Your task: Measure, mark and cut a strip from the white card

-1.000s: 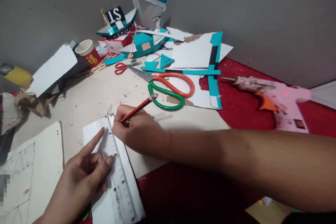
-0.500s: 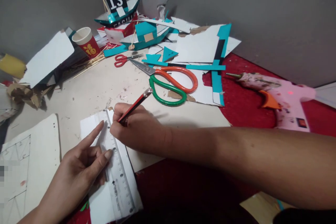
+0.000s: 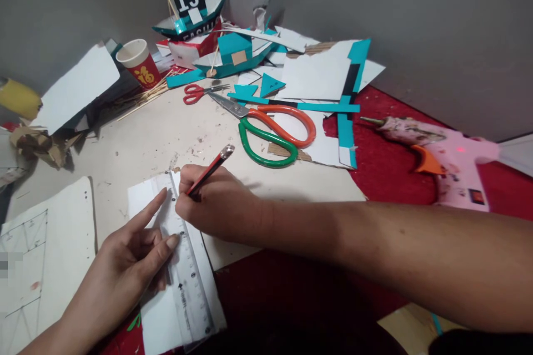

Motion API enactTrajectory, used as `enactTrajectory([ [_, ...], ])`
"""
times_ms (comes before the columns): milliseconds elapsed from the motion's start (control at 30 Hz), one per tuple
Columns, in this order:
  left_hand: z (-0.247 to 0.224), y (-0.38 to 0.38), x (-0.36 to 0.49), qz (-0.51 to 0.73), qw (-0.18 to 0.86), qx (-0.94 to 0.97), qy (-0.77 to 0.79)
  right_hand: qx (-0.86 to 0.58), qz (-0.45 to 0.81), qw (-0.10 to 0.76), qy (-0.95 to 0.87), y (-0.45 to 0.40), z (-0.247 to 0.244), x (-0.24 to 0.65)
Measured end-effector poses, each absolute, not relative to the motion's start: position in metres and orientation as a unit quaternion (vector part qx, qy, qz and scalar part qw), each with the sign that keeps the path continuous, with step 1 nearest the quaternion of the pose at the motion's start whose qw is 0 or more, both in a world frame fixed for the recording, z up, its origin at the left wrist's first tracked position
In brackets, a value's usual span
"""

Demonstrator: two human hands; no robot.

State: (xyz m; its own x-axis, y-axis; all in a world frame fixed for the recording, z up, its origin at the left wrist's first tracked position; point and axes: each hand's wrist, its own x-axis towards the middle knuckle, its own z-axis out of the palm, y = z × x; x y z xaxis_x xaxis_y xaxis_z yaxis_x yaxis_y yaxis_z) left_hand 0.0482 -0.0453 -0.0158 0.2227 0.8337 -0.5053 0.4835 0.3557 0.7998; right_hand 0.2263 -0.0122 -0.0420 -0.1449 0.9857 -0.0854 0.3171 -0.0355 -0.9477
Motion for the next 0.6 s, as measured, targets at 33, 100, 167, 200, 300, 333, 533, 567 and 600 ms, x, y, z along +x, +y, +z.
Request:
enactTrajectory([
  [33,-0.0163,-0.0451,0.0476,0.156,0.562,0.549,0.599,-0.548,0.464,0.356,-0.599,-0.0122,-0.0420,0.2262],
  [100,-0.0179,-0.0442,0.0459,0.151,0.566,0.555,0.590,-0.546,0.456,0.354,-0.607,-0.0119,-0.0424,0.2260],
  [167,-0.0194,-0.0431,0.0445,0.146,0.571,0.559,0.584,-0.541,0.448,0.354,-0.617,-0.0116,-0.0430,0.2257],
  [200,-0.0198,-0.0426,0.0443,0.145,0.572,0.559,0.583,-0.538,0.446,0.354,-0.622,-0.0115,-0.0433,0.2256],
  [300,-0.0192,-0.0423,0.0458,0.146,0.572,0.556,0.585,-0.535,0.446,0.344,-0.630,-0.0114,-0.0436,0.2252],
  [333,-0.0184,-0.0426,0.0466,0.148,0.570,0.553,0.589,-0.535,0.447,0.340,-0.632,-0.0114,-0.0436,0.2251],
  [533,-0.0159,-0.0436,0.0478,0.147,0.569,0.549,0.595,-0.533,0.431,0.338,-0.645,-0.0113,-0.0421,0.2249],
  [567,-0.0161,-0.0434,0.0475,0.146,0.570,0.549,0.594,-0.534,0.431,0.336,-0.645,-0.0115,-0.0419,0.2250],
  [600,-0.0162,-0.0433,0.0474,0.147,0.571,0.548,0.594,-0.535,0.430,0.334,-0.646,-0.0118,-0.0417,0.2250],
])
